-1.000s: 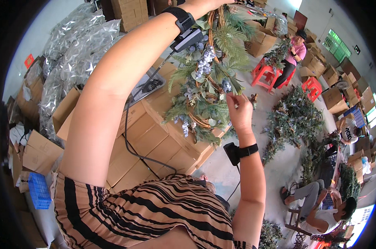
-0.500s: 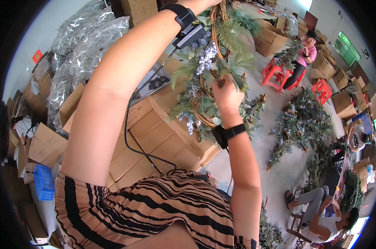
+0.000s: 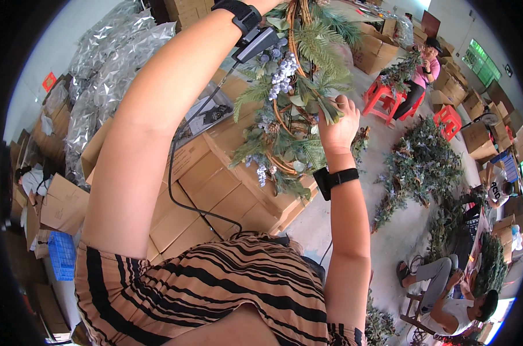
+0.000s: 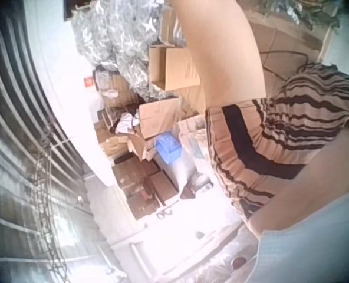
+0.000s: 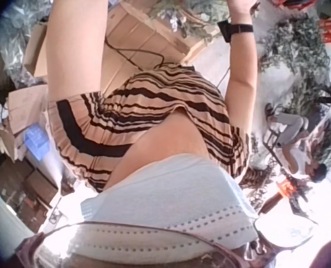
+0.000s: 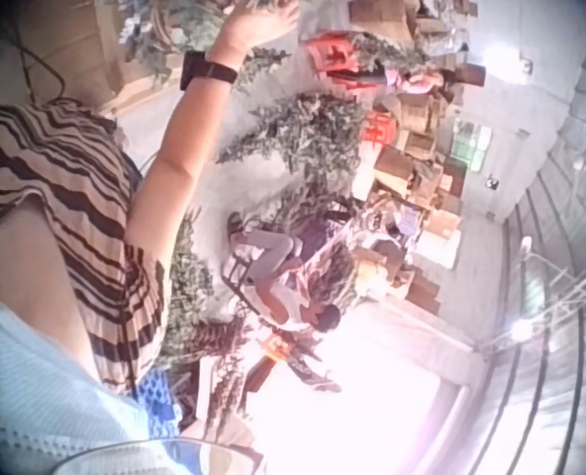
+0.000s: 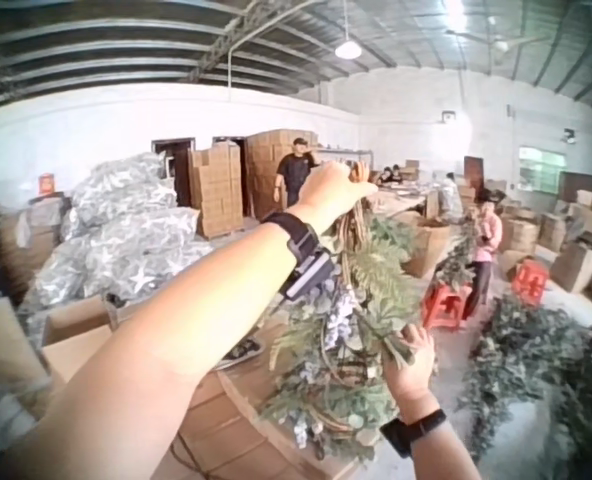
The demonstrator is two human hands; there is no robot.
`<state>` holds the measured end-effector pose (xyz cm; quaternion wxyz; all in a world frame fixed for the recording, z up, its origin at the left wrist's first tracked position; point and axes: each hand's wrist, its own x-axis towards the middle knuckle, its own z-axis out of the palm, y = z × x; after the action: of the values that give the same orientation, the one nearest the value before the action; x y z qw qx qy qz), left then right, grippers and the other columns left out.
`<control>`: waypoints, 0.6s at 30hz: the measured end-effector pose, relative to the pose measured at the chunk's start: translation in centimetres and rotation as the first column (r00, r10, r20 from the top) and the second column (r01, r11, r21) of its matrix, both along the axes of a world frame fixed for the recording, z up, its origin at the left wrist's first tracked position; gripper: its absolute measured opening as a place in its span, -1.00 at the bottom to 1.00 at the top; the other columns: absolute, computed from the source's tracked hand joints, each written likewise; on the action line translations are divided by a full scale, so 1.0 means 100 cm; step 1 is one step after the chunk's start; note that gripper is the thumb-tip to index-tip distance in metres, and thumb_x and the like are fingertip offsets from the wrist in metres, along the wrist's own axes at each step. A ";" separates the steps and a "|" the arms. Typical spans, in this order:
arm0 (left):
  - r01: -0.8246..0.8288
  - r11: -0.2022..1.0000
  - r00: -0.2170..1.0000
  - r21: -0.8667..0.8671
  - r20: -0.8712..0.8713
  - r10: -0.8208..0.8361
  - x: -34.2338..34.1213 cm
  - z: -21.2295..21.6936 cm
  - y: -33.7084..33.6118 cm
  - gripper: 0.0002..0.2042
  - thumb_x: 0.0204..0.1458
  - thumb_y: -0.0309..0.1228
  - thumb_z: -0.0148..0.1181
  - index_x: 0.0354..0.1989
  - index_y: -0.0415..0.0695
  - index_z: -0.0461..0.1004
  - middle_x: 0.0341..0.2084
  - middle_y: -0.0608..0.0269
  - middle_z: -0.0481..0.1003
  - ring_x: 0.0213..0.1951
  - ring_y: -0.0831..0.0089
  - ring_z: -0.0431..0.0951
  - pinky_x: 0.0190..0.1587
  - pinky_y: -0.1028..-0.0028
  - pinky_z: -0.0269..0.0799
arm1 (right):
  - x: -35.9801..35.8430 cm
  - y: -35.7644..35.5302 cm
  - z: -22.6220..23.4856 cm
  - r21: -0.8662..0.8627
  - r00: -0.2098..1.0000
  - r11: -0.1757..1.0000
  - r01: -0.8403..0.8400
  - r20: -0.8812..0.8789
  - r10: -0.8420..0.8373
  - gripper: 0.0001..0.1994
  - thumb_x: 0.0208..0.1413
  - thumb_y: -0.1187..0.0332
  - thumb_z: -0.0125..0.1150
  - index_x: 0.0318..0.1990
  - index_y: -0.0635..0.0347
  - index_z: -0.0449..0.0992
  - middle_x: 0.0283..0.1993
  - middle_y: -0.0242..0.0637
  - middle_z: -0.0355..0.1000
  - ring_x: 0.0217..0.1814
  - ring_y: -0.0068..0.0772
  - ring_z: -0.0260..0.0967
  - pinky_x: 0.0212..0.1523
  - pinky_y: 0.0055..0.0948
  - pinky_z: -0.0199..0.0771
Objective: The recorder is inspecting and assembling decorative floral/evergreen wreaths in a warehouse or workshop environment.
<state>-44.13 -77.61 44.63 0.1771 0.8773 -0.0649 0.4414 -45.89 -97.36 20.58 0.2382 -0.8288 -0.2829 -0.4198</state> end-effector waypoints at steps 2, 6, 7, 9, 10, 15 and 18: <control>0.007 1.000 1.000 0.000 0.025 -0.007 0.003 -0.001 0.003 -0.53 -0.18 -0.04 0.32 -0.47 -0.34 0.54 -0.52 -0.19 0.52 -0.39 0.01 0.57 -0.33 0.21 0.45 | 0.000 0.002 -0.004 0.006 0.998 1.000 0.024 0.058 -0.024 -0.86 -0.17 0.28 0.35 -0.45 0.06 0.54 -0.32 -0.32 0.41 -0.27 -0.14 0.39 -0.25 -0.23 0.38; 0.048 0.999 0.999 -0.003 0.015 -0.048 0.007 -0.004 0.001 -0.55 -0.16 -0.07 0.32 -0.53 -0.34 0.52 -0.60 -0.17 0.49 -0.47 0.03 0.55 -0.39 0.20 0.40 | -0.005 0.004 -0.016 0.060 1.000 0.998 -0.012 0.005 0.012 -0.83 -0.17 0.29 0.34 -0.41 0.08 0.52 -0.26 -0.26 0.44 -0.33 -0.04 0.41 -0.32 -0.19 0.41; 0.061 0.998 0.998 0.003 -0.036 -0.061 0.006 -0.003 0.000 -0.55 -0.15 -0.08 0.31 -0.55 -0.35 0.51 -0.62 -0.16 0.48 -0.50 0.04 0.53 -0.40 0.20 0.37 | -0.007 0.004 -0.020 0.091 0.995 0.993 -0.073 -0.061 0.079 -0.83 -0.18 0.30 0.34 -0.40 0.09 0.51 -0.24 -0.23 0.44 -0.34 0.00 0.41 -0.32 -0.16 0.42; 0.079 0.997 0.996 -0.008 -0.033 -0.079 0.003 -0.002 0.002 -0.55 -0.14 -0.09 0.31 -0.56 -0.35 0.50 -0.64 -0.16 0.46 -0.51 0.06 0.52 -0.41 0.21 0.36 | -0.012 0.006 -0.021 0.125 0.961 0.986 -0.110 -0.239 0.138 -0.81 -0.18 0.34 0.33 -0.36 0.11 0.51 -0.20 -0.16 0.44 -0.28 0.02 0.42 -0.26 -0.14 0.44; 0.102 0.994 0.994 -0.024 -0.031 -0.103 0.002 -0.002 0.003 -0.55 -0.14 -0.09 0.31 -0.57 -0.35 0.49 -0.66 -0.15 0.45 -0.53 0.07 0.51 -0.43 0.21 0.34 | -0.011 0.006 -0.018 0.129 0.961 0.985 -0.111 -0.240 0.140 -0.81 -0.18 0.34 0.33 -0.36 0.11 0.51 -0.20 -0.16 0.44 -0.28 0.02 0.42 -0.26 -0.14 0.44; 0.096 0.995 0.993 -0.040 -0.059 -0.099 0.009 -0.005 0.000 -0.56 -0.14 -0.09 0.32 -0.54 -0.35 0.50 -0.62 -0.15 0.48 -0.51 0.08 0.52 -0.42 0.23 0.35 | 0.002 -0.004 -0.015 0.061 0.987 0.987 -0.146 -0.061 0.150 -0.78 -0.18 0.38 0.34 -0.31 0.13 0.53 -0.20 -0.14 0.42 -0.18 0.00 0.40 -0.22 -0.16 0.43; 0.084 0.996 0.995 -0.032 -0.047 -0.085 0.013 -0.004 0.005 -0.56 -0.14 -0.09 0.32 -0.51 -0.34 0.52 -0.58 -0.15 0.50 -0.48 0.07 0.54 -0.39 0.25 0.38 | -0.002 -0.005 -0.012 0.101 0.955 0.964 -0.245 -0.144 0.258 -0.80 -0.19 0.34 0.32 -0.33 0.11 0.59 -0.18 -0.18 0.42 -0.26 -0.01 0.43 -0.25 -0.18 0.46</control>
<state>-42.82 -77.16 44.23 0.2104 0.8814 -0.0909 0.4131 -46.11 -97.89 19.33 0.3448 -0.8060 -0.3491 -0.3311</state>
